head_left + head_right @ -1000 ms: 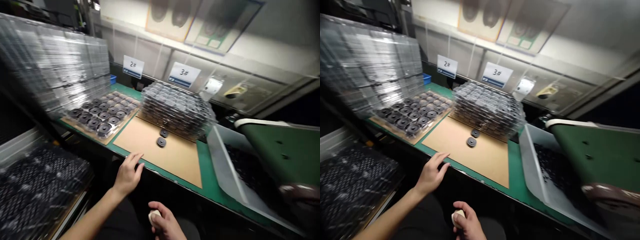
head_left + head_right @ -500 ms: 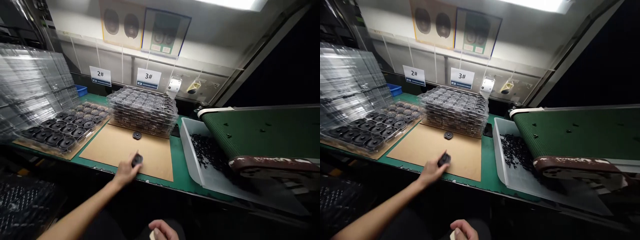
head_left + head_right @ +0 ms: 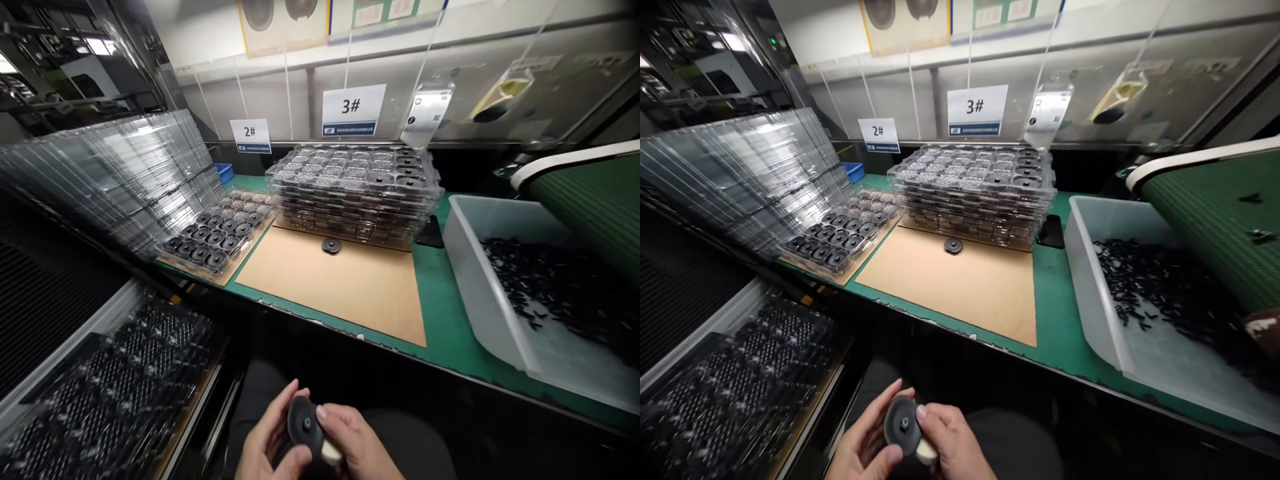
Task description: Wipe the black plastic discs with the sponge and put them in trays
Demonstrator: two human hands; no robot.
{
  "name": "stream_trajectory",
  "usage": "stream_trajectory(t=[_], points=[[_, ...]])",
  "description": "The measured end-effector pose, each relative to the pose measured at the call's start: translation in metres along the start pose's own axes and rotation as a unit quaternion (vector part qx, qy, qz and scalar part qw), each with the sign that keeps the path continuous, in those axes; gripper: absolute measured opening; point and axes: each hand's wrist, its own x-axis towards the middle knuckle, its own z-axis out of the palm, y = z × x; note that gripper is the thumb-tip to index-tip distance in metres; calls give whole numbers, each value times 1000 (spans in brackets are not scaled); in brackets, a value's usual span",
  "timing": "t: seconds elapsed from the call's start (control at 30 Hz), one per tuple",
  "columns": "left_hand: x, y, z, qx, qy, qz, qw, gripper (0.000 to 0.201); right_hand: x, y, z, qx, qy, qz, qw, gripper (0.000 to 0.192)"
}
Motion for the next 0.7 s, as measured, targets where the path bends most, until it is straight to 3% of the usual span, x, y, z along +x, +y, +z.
stream_trajectory(t=[0.1, 0.17, 0.3, 0.4, 0.5, 0.57, 0.63, 0.7], points=[[6, 19, -6, -34, -33, -42, 998, 70, -7, -14, 18, 21, -8, 37, 999, 72], [8, 27, -8, -49, -45, -48, 997, 68, -11, -22, 20, 7, 0, 18, 1000, 69], [11, 38, -1, -149, 34, -84, 985, 74, -14, -31, 3, -96, 131, -96, 982, 51], [12, 47, 7, -193, 62, -111, 973, 68, -21, -36, -5, -121, 193, -150, 962, 61], [10, 52, 11, -196, 62, -116, 972, 57, -34, -44, 3, -113, 180, -194, 958, 60], [9, 54, 11, -187, 57, -107, 975, 57, -42, -51, 12, -144, 151, -226, 952, 46], [6, 55, 10, -179, 48, -100, 978, 59, -48, -59, 19, -223, 122, -284, 925, 30], [5, 56, 9, -176, 39, -97, 979, 62, -49, -64, 21, -316, 119, -362, 869, 23]])
